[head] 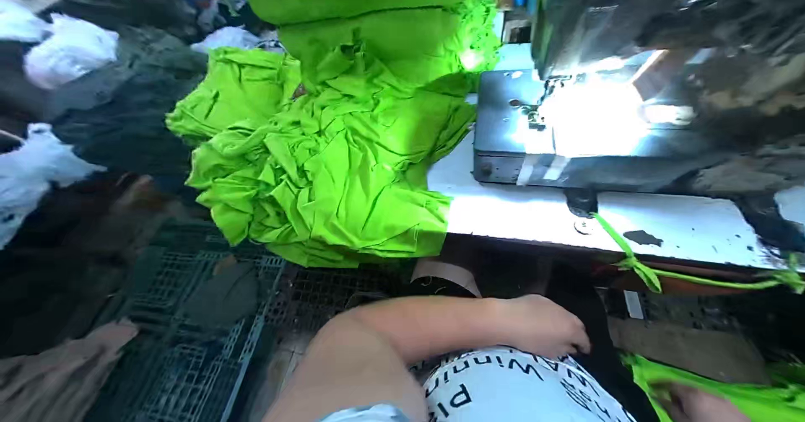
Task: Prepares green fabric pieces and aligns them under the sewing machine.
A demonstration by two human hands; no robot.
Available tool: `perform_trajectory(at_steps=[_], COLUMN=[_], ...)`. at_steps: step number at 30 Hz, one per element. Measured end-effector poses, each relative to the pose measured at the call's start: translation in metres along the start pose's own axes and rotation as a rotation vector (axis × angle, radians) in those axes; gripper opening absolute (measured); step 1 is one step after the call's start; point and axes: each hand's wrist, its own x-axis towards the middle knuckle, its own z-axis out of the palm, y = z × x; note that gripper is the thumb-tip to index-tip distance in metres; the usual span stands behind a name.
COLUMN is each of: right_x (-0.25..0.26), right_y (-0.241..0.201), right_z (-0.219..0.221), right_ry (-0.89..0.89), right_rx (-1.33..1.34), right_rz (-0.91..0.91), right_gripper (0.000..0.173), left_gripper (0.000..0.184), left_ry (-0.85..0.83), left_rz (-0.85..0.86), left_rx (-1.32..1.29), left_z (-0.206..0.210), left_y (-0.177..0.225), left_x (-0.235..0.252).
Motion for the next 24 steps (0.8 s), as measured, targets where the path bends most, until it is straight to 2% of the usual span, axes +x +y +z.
perform_trajectory(at_steps=[1, 3, 4, 6, 8, 9, 12, 14, 16, 18, 20, 22, 24], right_x=[0.025, 0.064, 0.080, 0.100, 0.123, 0.135, 0.166, 0.177, 0.173, 0.156, 0.136, 0.117, 0.100], right_y=[-0.005, -0.057, -0.092, -0.168, -0.236, -0.266, -0.330, -0.345, -0.339, -0.331, -0.324, -0.317, -0.301], right_z=[-0.003, -0.023, -0.036, -0.063, -0.084, -0.091, -0.105, -0.102, -0.094, -0.089, -0.089, -0.098, -0.113], right_ry=[0.187, 0.491, 0.575, 0.576, 0.547, 0.522, 0.336, 0.308, 0.408, 0.488, 0.435, 0.401, 0.504], right_rx=[0.012, 0.016, 0.013, 0.038, 0.046, 0.030, -0.024, -0.037, 0.020, 0.157, 0.362, 0.553, 0.638], right_rz=[-0.167, -0.516, -0.661, -0.849, -0.947, -0.941, -0.748, -0.707, -0.829, -0.963, -1.041, -1.082, -1.078], right_gripper=[0.029, 0.021, 0.023, 0.024, 0.025, 0.027, 0.039, 0.035, 0.030, 0.026, 0.020, 0.012, 0.005], left_gripper=[0.019, 0.016, 0.015, 0.013, 0.014, 0.015, 0.014, 0.011, 0.014, 0.034, 0.056, 0.057, 0.037], left_ry=[0.165, 0.458, 0.570, 0.703, 0.777, 0.813, 0.951, 1.063, 1.188, 1.254, 1.255, 1.276, 1.266], left_rz=[-0.040, -0.129, -0.170, -0.238, -0.267, -0.266, -0.236, -0.238, -0.318, -0.492, -0.623, -0.579, -0.399], left_rx=[-0.057, -0.112, -0.116, -0.099, -0.064, -0.032, 0.047, 0.058, 0.125, 0.255, 0.348, 0.367, 0.294], left_z=[0.003, 0.005, 0.005, 0.006, 0.004, 0.003, -0.004, -0.012, -0.021, -0.043, -0.072, -0.102, -0.126], left_y=[-0.008, -0.014, -0.013, -0.006, 0.000, 0.002, 0.008, 0.010, 0.009, 0.006, 0.006, 0.007, 0.015], left_x=[-0.028, -0.081, -0.104, -0.140, -0.165, -0.174, -0.192, -0.203, -0.212, -0.215, -0.205, -0.184, -0.163])
